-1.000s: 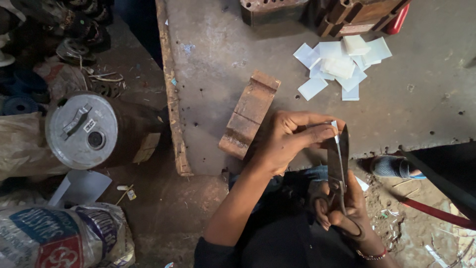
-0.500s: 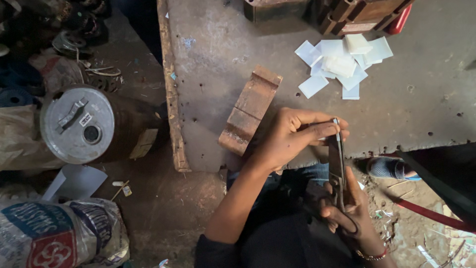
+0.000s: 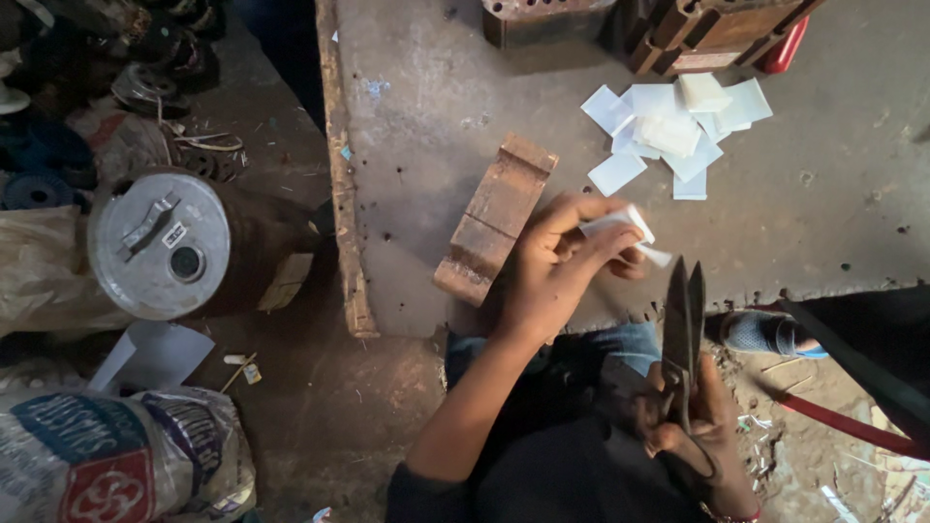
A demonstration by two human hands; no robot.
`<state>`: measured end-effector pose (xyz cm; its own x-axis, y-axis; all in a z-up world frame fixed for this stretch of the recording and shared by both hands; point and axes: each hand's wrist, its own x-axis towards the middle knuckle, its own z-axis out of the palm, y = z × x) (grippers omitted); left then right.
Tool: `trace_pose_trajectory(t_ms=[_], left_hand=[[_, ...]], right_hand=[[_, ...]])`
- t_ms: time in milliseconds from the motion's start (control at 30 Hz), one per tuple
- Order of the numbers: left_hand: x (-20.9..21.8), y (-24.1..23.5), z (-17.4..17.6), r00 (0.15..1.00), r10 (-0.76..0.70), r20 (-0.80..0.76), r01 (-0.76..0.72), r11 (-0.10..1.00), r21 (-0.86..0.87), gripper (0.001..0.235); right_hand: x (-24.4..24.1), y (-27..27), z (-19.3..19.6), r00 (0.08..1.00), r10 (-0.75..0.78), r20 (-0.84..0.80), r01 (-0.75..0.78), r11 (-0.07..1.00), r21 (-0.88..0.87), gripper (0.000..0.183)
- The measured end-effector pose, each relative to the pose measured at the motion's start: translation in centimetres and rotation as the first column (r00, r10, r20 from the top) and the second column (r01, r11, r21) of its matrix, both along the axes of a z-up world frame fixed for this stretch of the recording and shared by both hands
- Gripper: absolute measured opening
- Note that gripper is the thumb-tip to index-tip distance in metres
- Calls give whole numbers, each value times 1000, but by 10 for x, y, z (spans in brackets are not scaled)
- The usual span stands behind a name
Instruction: The person inserts white strips into the grooves of several motor stators on a wooden workbench. They use a metal tool to press the strips down and cut more strips from a sheet using shears.
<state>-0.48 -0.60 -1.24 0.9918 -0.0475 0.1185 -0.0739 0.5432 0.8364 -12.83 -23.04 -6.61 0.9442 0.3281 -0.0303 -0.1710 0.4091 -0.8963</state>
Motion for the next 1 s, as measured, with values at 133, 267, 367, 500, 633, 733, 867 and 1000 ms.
trace_pose_trajectory(t_ms=[133,267,367,500,633,733,867,1000], left_hand=[[1,3,-1,993,-101,-57,89,980,-175,16],[-2,12,9,976,-186,-111,162,968,-192,28],[-1,12,9,973,-198,-121,183,975,-126,29],[-2,8,-1,969,-214,-121,203,975,-96,26],[-1,7,-7,968,-239,-75,232,968,-92,24],[-1,5,-8,968,-245,-62,240,968,-73,23],[0,5,-7,967,-250,-47,250,968,-5,22],[0,6,-6,968,-244,-62,248,967,66,22]], right_hand=[[-1,-7,-4,993,66,-96,-73,994,-80,74],[-8,-8,-27,984,135,-115,-120,984,130,85],[-5,-13,-34,961,166,-222,-126,975,181,76],[-8,-6,-17,983,92,-160,-68,986,151,98],[-4,-2,-5,984,49,-171,-32,994,104,96],[-4,-1,-2,983,37,-178,-29,999,46,86],[5,0,-2,988,64,-142,-58,997,46,80],[6,-6,-11,964,58,-259,-38,996,80,66]])
